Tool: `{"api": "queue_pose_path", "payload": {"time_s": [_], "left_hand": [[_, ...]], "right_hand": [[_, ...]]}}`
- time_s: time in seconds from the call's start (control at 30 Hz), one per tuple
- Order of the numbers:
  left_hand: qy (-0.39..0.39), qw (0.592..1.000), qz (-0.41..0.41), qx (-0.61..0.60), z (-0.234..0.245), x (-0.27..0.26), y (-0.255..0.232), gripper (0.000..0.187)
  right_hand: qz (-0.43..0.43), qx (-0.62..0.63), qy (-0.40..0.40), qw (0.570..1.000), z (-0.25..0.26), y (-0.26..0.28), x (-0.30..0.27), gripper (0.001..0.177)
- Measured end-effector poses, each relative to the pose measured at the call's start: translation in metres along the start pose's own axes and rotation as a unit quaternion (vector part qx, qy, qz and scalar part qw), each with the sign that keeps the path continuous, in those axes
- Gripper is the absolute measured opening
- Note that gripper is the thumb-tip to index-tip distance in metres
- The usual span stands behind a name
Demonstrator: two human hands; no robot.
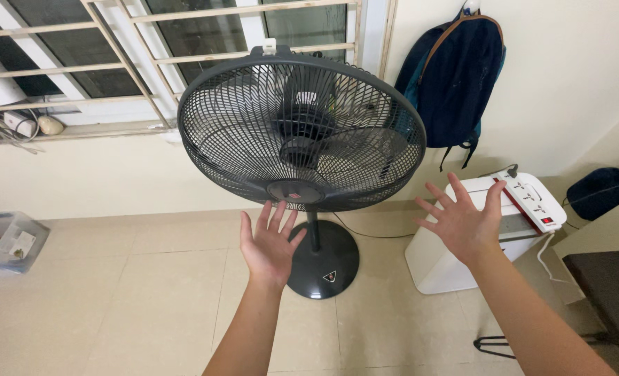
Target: The person unplugs a standing fan, then removes the front grille, the central hub cap, and the fan blades. Each part is placed on a nearby table. The person then reattaches the front grille to the fan.
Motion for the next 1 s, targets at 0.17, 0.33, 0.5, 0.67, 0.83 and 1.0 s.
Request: {"api": "queue_pose_path", "payload": {"time_s": [0.17, 0.33, 0.5, 0.67, 0.83, 1.0], "left_hand": [[0.000, 1.000, 0.005, 0.000, -0.001, 0.001, 0.004, 0.092], [0.001, 1.000, 0.007, 0.005, -0.001, 0.001, 0.003, 0.091], [0.010, 1.000, 0.009, 0.017, -0.001, 0.000, 0.002, 0.091], [0.007, 1.000, 0.016, 0.017, -0.002, 0.000, 0.002, 0.091], [0.012, 1.000, 0.020, 0.013, 0.000, 0.001, 0.002, 0.090], [0.008, 1.000, 0.024, 0.009, 0.001, 0.003, 0.001, 0.090]], "right_hand": [[-0.004, 0.002, -0.006, 1.000, 0.002, 0.000, 0.000, 0.121], [0.001, -0.001, -0.008, 1.000, 0.001, -0.002, -0.003, 0.119], [0.005, -0.004, -0.016, 1.000, -0.001, -0.002, -0.008, 0.118], [0.011, 0.001, -0.028, 1.000, -0.004, -0.002, -0.010, 0.119], [0.014, 0.001, -0.028, 1.000, -0.007, -0.002, -0.014, 0.119], [0.016, 0.005, -0.034, 0.999, -0.010, -0.002, -0.015, 0.120]]}}
Point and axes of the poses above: each hand's wrist, its own x-axis towards the middle knuckle, its own z-axis out of the back of the hand, y = z × x, the point moved 2 cm from there along x, towards the middle knuckle, and after that the axes turned 10 degrees about y, right-handed, at the moved point
